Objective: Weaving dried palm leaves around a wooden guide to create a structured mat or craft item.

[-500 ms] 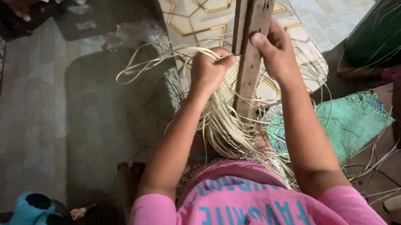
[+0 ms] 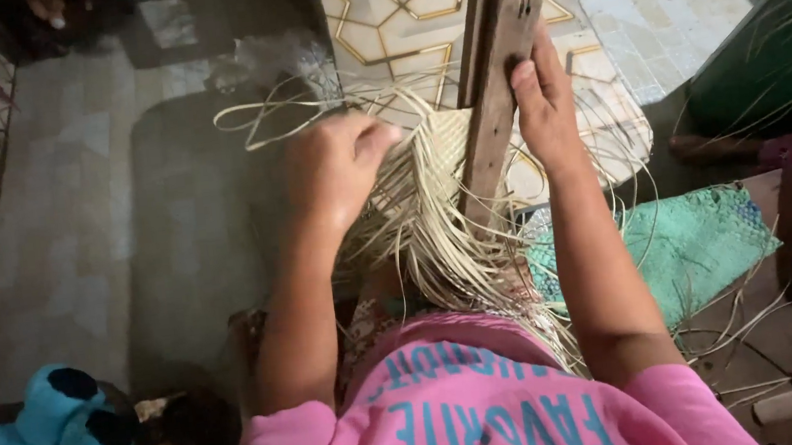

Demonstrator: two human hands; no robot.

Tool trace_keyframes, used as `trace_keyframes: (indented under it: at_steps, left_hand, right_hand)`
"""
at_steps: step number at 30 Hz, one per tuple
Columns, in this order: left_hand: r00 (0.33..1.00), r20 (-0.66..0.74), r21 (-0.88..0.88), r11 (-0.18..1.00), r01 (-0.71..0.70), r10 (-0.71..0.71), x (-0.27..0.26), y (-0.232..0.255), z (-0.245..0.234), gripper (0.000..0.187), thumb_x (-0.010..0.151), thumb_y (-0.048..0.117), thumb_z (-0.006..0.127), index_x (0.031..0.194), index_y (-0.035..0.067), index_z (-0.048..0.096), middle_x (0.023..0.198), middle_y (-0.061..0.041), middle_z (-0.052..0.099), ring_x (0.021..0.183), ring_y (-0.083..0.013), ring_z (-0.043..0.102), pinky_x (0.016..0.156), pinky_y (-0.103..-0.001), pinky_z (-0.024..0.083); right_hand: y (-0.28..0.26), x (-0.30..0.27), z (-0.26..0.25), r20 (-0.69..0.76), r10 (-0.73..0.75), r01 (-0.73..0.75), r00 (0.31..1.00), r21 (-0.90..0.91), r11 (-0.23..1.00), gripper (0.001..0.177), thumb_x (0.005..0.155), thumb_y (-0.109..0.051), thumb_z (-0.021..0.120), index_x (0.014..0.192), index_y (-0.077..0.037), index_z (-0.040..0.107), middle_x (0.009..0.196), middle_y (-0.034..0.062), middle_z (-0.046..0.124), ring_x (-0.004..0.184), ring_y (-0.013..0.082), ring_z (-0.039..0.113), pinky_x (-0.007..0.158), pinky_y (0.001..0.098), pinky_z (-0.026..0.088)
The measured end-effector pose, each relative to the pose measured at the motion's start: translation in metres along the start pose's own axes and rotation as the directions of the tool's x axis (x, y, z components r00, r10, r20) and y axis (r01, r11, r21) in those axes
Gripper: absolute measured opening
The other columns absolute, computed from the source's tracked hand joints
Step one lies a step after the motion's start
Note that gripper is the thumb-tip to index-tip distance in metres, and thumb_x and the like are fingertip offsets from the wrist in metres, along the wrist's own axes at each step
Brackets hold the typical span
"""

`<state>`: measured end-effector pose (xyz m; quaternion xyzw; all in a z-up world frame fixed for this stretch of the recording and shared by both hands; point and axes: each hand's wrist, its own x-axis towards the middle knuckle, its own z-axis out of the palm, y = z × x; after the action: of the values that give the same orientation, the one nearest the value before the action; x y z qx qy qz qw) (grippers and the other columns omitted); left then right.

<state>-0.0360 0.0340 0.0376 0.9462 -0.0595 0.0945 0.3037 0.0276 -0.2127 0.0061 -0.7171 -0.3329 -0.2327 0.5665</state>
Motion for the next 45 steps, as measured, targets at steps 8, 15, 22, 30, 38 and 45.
trace_keyframes:
  at_steps: [8, 15, 22, 30, 38, 45]
  left_hand:
    - [0.960, -0.046, -0.236, 0.931, -0.280, 0.277, 0.063, 0.071, 0.032, 0.059, 0.103, 0.025, 0.057, 0.149, -0.006, 0.037, 0.152, -0.027, 0.048, 0.138, -0.0362, 0.055, 0.110, -0.045, 0.057]
    - [0.963, 0.186, -0.419, 0.902, -0.102, 0.195, 0.081, 0.085, 0.031, 0.072, 0.093, 0.007, 0.068, 0.149, 0.002, 0.023, 0.127, -0.023, 0.066, 0.103, -0.0292, 0.077, 0.079, -0.026, 0.076]
    - [0.961, 0.111, -0.405, 0.895, -0.189, 0.254, 0.100, 0.066, 0.041, 0.057, 0.083, 0.026, 0.081, 0.126, 0.011, 0.045, 0.124, -0.011, 0.070, 0.110, -0.0282, 0.072, 0.080, -0.038, 0.066]
    - [0.972, 0.085, -0.396, 0.903, -0.168, 0.218, 0.093, 0.073, 0.033, 0.054, 0.080, 0.033, 0.084, 0.115, 0.013, 0.047, 0.111, -0.006, 0.075, 0.098, -0.0240, 0.075, 0.074, -0.036, 0.059]
    - [0.896, 0.383, 0.359, 0.857, -0.369, 0.226, 0.057, 0.069, 0.017, 0.020, 0.102, 0.019, 0.068, 0.084, 0.010, 0.068, 0.075, 0.001, 0.066, 0.073, -0.0234, 0.066, 0.115, -0.064, 0.028]
    - [0.937, 0.104, 0.282, 0.893, -0.350, 0.334, 0.063, 0.025, 0.076, 0.014, 0.093, 0.027, 0.063, 0.097, 0.022, 0.076, 0.085, -0.004, 0.074, 0.105, -0.0314, 0.066, 0.106, -0.081, 0.016]
  right_hand:
    - [0.028, -0.007, 0.007, -0.027, -0.106, 0.105, 0.994, -0.034, 0.994, 0.056, 0.122, -0.043, 0.034, 0.165, -0.012, 0.018, 0.170, 0.0191, 0.027, 0.159, 0.0375, 0.032, 0.134, 0.0518, 0.040]
    - [0.015, -0.015, -0.007, 0.031, 0.103, -0.106, 0.994, 0.146, 0.984, 0.062, 0.119, -0.052, 0.039, 0.165, -0.025, 0.008, 0.163, 0.0258, 0.042, 0.147, 0.0393, 0.047, 0.123, 0.0554, 0.046]
    - [0.017, -0.034, -0.006, 0.016, 0.493, -0.490, 0.870, 0.152, 0.858, 0.069, 0.102, -0.060, 0.036, 0.149, -0.009, 0.039, 0.100, 0.0022, 0.056, 0.086, 0.0137, 0.050, 0.075, 0.0294, 0.046]
    - [0.057, -0.078, -0.002, 0.024, 0.527, -0.425, 0.849, 0.623, 0.657, 0.017, 0.101, -0.021, 0.068, 0.111, -0.008, 0.069, 0.103, 0.0004, 0.072, 0.093, 0.0114, 0.067, 0.087, 0.0269, 0.055]
    - [-0.015, -0.041, 0.004, 0.003, 0.342, -0.331, 0.940, 0.259, 0.907, 0.105, 0.083, -0.067, 0.072, 0.158, -0.008, 0.028, 0.147, 0.0176, 0.055, 0.126, 0.0278, 0.063, 0.110, 0.0431, 0.054]
    - [0.022, -0.059, 0.021, -0.146, 0.259, -0.212, 0.955, 0.273, 0.938, 0.081, 0.091, -0.016, 0.086, 0.157, -0.007, 0.040, 0.145, 0.0117, 0.056, 0.128, 0.0279, 0.060, 0.111, 0.0469, 0.046]
